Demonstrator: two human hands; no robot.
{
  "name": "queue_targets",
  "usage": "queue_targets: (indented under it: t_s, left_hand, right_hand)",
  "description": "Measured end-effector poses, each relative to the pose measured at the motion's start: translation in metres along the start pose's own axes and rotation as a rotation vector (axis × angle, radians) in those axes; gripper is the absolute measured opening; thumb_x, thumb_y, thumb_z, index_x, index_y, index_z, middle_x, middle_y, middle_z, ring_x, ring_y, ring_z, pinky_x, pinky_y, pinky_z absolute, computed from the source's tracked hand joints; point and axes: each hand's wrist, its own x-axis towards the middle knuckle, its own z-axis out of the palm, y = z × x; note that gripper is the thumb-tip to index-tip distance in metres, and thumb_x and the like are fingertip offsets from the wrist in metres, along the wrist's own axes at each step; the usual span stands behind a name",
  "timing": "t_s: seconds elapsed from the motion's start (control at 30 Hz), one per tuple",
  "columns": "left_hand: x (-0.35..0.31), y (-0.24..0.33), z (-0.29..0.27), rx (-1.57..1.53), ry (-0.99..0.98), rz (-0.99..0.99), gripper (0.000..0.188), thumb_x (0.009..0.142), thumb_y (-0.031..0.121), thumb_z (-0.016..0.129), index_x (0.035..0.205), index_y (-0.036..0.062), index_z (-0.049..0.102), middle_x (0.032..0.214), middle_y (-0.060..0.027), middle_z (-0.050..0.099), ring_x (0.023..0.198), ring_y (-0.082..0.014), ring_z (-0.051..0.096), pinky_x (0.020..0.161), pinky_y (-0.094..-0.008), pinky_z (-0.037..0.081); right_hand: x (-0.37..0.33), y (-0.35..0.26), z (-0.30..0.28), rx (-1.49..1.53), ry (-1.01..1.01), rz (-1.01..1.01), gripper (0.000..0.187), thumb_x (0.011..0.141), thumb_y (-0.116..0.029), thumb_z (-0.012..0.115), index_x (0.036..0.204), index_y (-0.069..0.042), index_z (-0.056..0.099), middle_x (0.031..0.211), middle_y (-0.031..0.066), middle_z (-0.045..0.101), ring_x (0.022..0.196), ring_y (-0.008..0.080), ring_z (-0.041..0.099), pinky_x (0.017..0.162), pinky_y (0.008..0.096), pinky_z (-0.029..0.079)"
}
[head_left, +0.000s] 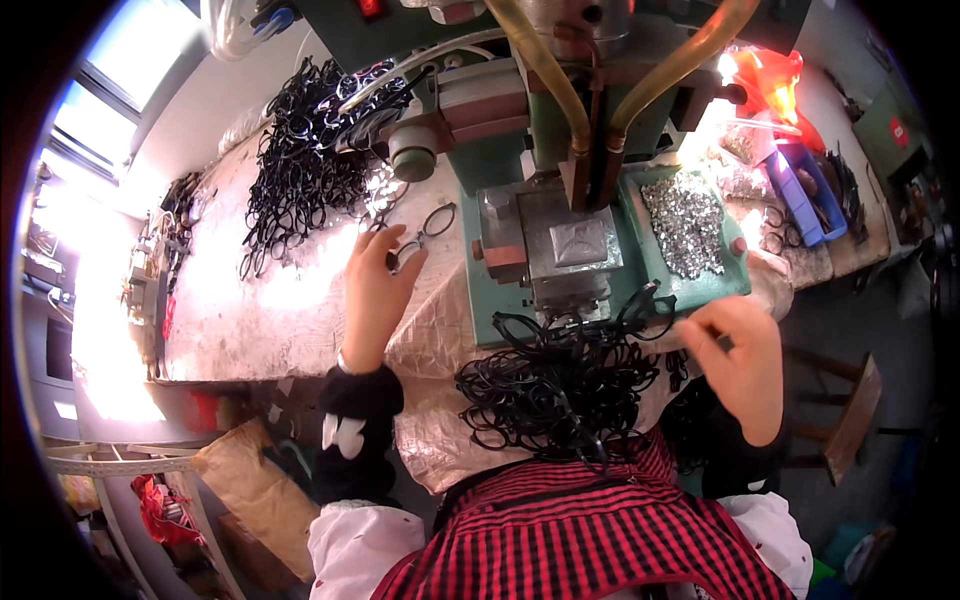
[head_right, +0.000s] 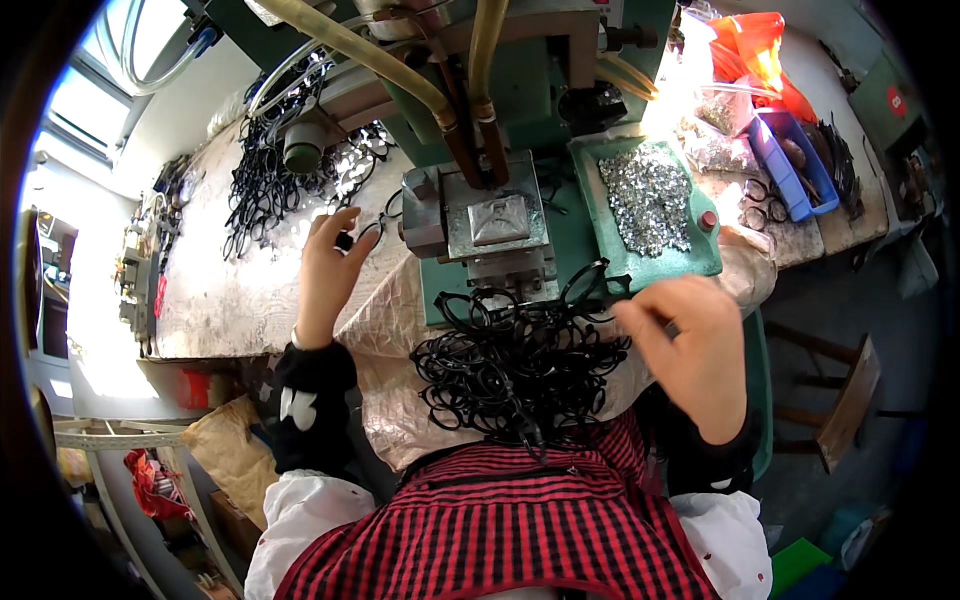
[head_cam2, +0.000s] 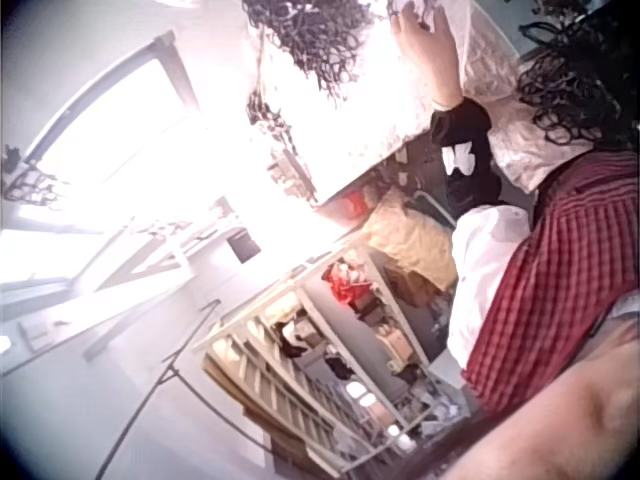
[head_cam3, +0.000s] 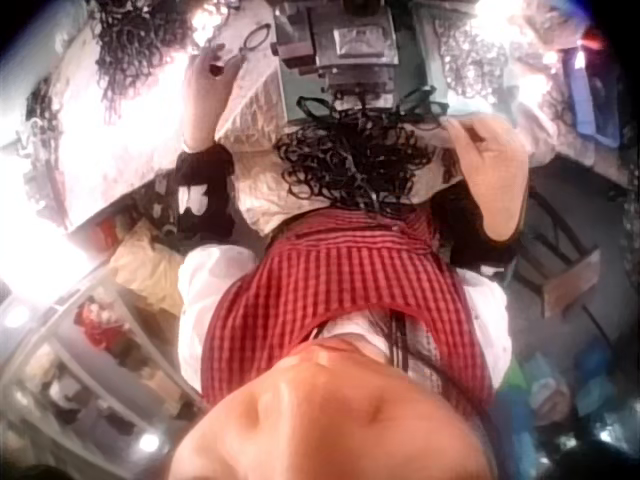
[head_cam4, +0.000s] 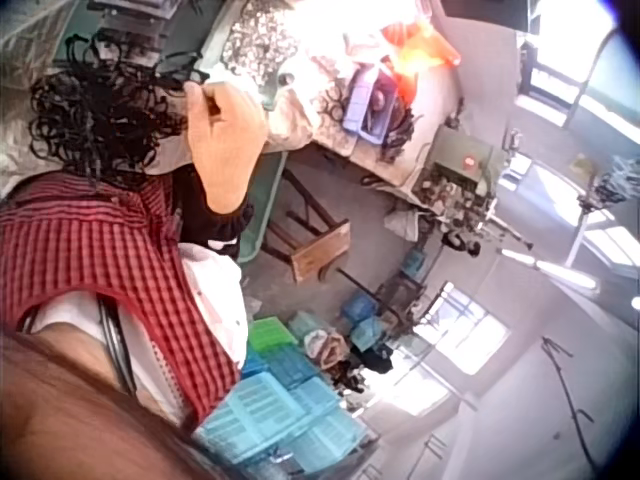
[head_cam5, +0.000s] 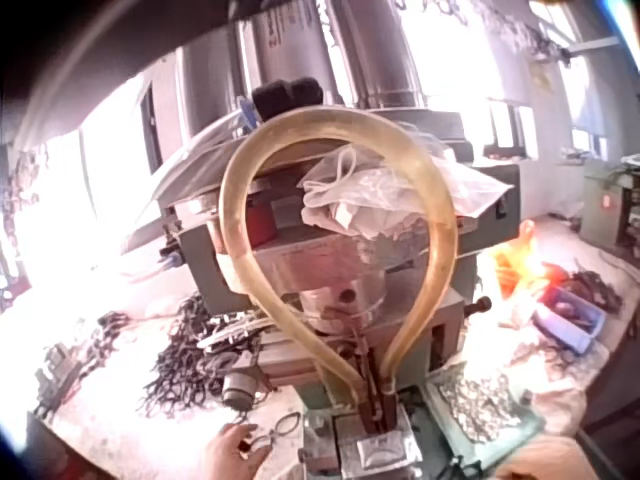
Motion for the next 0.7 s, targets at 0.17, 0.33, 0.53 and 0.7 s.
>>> queue_targets:
  t_s: [0.17, 0.33, 0.53, 0.7]
  left_hand:
    - [0.037, -0.091, 0.089, 0.497, 0.028, 0.088, 0.036, 0.084, 0.018, 0.067, 0.116, 0.0025, 0.064, 0.101, -0.0207, 0.065, 0.088, -0.0419, 0.066, 0.079, -0.0485, 0.056]
    - [0.015, -0.03, 0.023, -0.539, -0.022, -0.308, 0.021, 0.101, 0.018, 0.06, 0.094, -0.0014, 0.062, 0.085, -0.0135, 0.068, 0.068, -0.0181, 0.065, 0.057, -0.0286, 0.05]
    - [-0.054, 0.141, -0.015, -1.328, -1.071, -0.351, 0.039, 0.112, 0.04, 0.035, 0.103, 0.0056, 0.051, 0.093, -0.0262, 0.072, 0.067, -0.0248, 0.069, 0.053, -0.0284, 0.054]
    - [-0.043, 0.17, 0.013, -1.382, -1.038, -0.633, 0.038, 0.112, 0.034, 0.036, 0.095, 0.0045, 0.051, 0.082, -0.0267, 0.071, 0.049, -0.0206, 0.062, 0.042, -0.0272, 0.048]
  right_hand:
    - [0.014, 0.087, 0.038, -0.423, 0.318, 0.059, 0.014, 0.081, -0.011, 0.079, 0.087, -0.003, 0.069, 0.084, 0.0115, 0.067, 0.085, 0.0322, 0.062, 0.079, 0.0438, 0.049]
    - [0.034, 0.107, 0.062, -0.352, 0.412, -0.066, 0.013, 0.081, -0.01, 0.078, 0.088, -0.006, 0.068, 0.085, 0.0092, 0.067, 0.085, 0.0329, 0.061, 0.078, 0.0438, 0.049]
    - [0.054, 0.099, 0.058, -0.345, 0.436, -0.081, 0.009, 0.083, -0.01, 0.069, 0.087, -0.006, 0.061, 0.082, 0.0108, 0.066, 0.082, 0.0339, 0.061, 0.072, 0.0453, 0.049]
    - [0.071, 0.1, 0.053, -0.245, 0.458, -0.123, 0.007, 0.084, -0.01, 0.067, 0.088, -0.006, 0.063, 0.081, 0.0113, 0.066, 0.079, 0.0345, 0.062, 0.072, 0.0455, 0.05]
